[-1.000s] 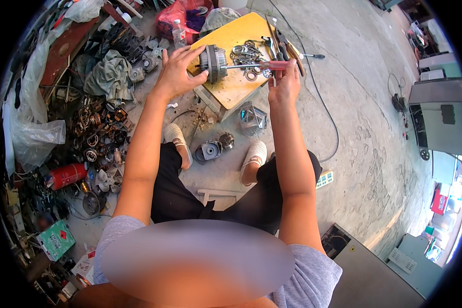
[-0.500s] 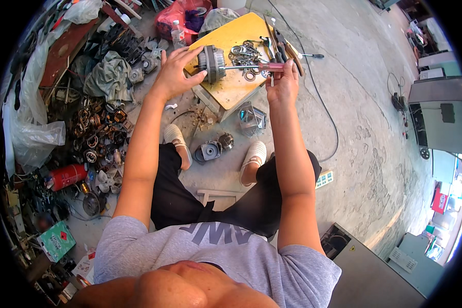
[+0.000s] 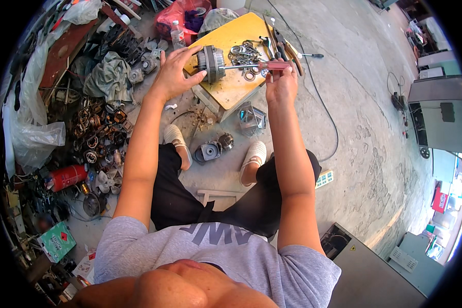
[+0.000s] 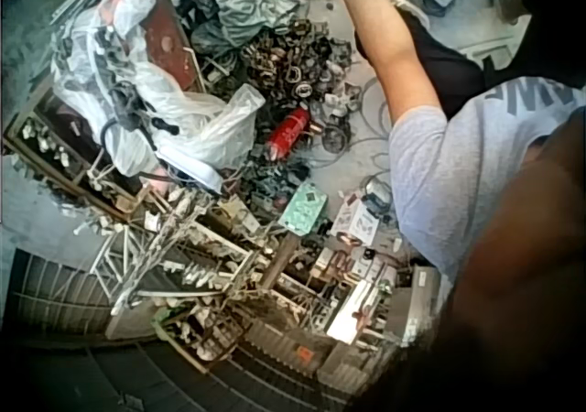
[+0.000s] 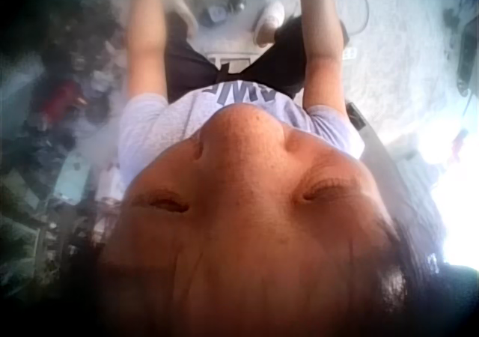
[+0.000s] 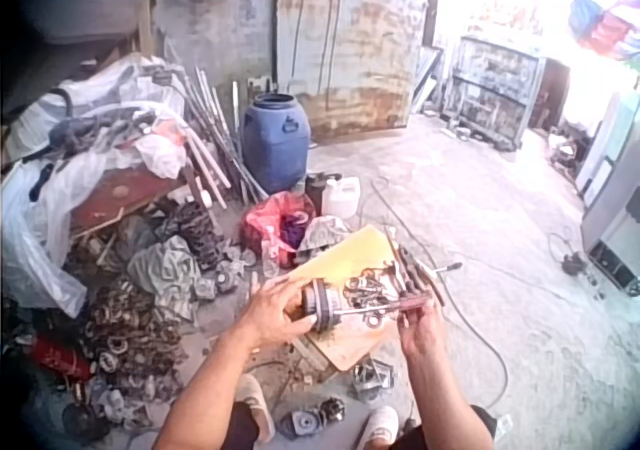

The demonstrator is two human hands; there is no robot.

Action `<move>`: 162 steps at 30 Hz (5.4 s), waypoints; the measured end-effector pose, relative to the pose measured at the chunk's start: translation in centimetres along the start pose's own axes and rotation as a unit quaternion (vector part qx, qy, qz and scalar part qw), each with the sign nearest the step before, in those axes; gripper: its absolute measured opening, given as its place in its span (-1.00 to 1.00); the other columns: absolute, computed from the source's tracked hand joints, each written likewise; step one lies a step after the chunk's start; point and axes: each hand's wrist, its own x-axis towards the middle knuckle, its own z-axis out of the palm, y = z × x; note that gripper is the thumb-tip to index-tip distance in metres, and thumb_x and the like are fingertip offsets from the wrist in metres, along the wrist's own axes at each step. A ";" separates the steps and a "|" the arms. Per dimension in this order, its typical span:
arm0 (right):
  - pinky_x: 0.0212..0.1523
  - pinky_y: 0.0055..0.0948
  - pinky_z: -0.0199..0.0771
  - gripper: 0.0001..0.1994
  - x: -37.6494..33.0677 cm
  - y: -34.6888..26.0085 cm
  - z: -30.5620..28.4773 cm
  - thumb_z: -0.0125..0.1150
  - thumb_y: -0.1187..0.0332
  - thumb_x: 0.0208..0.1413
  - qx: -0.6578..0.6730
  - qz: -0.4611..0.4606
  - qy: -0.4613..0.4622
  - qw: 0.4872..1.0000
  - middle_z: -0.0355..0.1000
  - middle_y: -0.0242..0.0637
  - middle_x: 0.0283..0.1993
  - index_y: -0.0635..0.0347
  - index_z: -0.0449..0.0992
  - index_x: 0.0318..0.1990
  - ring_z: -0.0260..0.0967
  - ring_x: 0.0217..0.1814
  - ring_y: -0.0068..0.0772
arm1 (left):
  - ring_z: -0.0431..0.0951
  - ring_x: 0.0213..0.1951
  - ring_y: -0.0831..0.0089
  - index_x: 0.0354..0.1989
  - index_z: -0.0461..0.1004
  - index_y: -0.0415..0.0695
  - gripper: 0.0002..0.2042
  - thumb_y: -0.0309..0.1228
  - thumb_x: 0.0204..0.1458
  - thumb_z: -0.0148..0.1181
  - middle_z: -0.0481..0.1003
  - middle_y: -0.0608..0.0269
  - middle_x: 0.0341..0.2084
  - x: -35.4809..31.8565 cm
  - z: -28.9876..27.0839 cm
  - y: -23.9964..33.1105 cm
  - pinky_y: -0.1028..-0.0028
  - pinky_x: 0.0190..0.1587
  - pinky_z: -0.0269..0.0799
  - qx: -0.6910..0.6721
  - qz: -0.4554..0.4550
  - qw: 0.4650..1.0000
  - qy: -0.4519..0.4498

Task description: The person disassembles a mechanical alternator by using a screwdriver and pliers to remove a bolt and pry open the metal housing.

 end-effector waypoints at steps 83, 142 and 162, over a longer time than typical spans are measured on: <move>-0.04 -0.24 0.27 -0.71 2.3 0.8 -1.6 -0.19 0.10 0.43 -0.041 -0.040 -0.019 0.998 0.45 -0.41 -0.02 -0.23 0.30 0.20 0.38 -0.05 -0.53 | 0.20 0.33 0.08 0.28 0.21 0.04 -0.41 0.12 0.20 0.01 0.33 0.16 0.24 -1.0 1.9 0.5 -0.35 0.34 -0.33 -0.054 -0.017 0.997 0.043; -0.06 -0.16 0.36 -0.74 -1.1 -0.6 1.7 -0.23 0.16 0.45 -0.045 0.029 0.068 0.996 0.46 -0.36 -0.01 -0.10 0.34 0.14 0.42 0.07 -0.40 | 0.16 0.37 0.14 0.29 0.24 0.06 -0.36 0.22 0.18 -0.04 0.31 0.17 0.26 -1.2 1.4 0.0 -0.34 0.35 -0.33 -0.041 -0.022 0.999 0.019; -0.21 -0.18 0.57 -0.50 -1.2 -0.8 2.7 -0.09 0.43 0.37 0.015 -0.129 -0.009 0.991 0.44 -0.19 -0.20 0.01 0.00 0.41 0.47 -0.30 -0.21 | 0.33 0.23 0.34 -0.30 0.60 0.14 -0.77 -0.29 -0.17 0.47 0.52 0.57 -0.12 -1.3 0.3 0.5 -0.26 0.38 -0.27 -0.018 0.083 0.987 0.136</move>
